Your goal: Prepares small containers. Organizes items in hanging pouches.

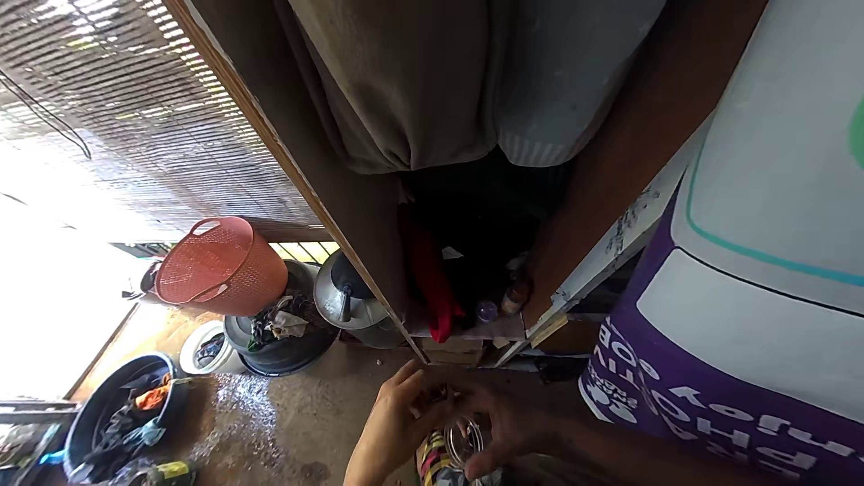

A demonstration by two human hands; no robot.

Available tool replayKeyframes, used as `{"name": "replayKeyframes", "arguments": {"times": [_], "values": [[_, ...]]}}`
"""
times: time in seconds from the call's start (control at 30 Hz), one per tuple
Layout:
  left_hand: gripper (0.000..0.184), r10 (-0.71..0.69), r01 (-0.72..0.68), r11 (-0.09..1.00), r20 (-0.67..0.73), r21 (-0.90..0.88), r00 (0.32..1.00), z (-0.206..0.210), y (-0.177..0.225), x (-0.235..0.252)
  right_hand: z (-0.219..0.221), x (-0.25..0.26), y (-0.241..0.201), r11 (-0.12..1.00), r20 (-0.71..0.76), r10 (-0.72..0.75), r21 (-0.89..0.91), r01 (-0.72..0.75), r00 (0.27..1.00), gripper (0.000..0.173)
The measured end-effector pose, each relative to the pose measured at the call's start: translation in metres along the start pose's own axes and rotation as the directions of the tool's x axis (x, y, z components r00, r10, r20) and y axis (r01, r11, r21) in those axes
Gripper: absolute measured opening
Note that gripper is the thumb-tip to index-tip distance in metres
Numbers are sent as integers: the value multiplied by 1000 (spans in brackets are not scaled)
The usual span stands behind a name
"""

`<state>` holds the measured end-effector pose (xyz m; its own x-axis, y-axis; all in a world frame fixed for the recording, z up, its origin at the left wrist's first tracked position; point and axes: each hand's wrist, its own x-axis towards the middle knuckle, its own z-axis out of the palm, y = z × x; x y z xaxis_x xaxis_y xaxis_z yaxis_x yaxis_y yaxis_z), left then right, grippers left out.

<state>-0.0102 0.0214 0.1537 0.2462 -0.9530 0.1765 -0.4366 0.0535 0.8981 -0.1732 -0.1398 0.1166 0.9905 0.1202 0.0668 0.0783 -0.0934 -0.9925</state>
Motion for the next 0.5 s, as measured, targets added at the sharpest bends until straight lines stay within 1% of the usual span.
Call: {"name": "replayKeyframes", "arguments": {"times": [0.03, 0.07, 0.13, 0.2, 0.23, 0.3, 0.4, 0.43, 0.5], "values": [[23, 32, -31, 999, -38, 38, 999, 2, 0, 1, 0, 0, 2, 1000, -17, -22, 12, 23, 1000, 62], [20, 56, -49, 996, -105, 71, 993, 3, -1, 0, 1, 0, 4, 998, -57, -66, 20, 67, 996, 62], [22, 90, -67, 993, -269, 93, 959, 0, -3, -3, 1, 1, 8, 992, -131, -118, 27, 123, 984, 66], [22, 108, -89, 994, -413, 64, 904, -8, 2, -7, -1, 2, 5, 998, -183, -55, 28, 61, 982, 70], [22, 105, -102, 994, -449, 31, 887, -10, 7, -9, -3, 1, 4, 999, -200, -26, 28, 32, 979, 70], [22, 106, -121, 993, -442, -6, 891, -8, 18, -11, -2, 1, 8, 998, -246, -40, 40, 51, 969, 69], [21, 137, -125, 991, -362, 57, 922, 13, 19, -9, 2, 5, 10, 996, -310, -78, 18, 88, 947, 74], [22, 141, -124, 990, -348, 71, 927, 21, 15, -8, 3, 7, 8, 995, -326, -83, 22, 96, 942, 77], [24, 101, -107, 994, -334, 3, 937, 35, 6, -7, 5, 10, 4, 992, -356, -106, 28, 124, 928, 88]]}}
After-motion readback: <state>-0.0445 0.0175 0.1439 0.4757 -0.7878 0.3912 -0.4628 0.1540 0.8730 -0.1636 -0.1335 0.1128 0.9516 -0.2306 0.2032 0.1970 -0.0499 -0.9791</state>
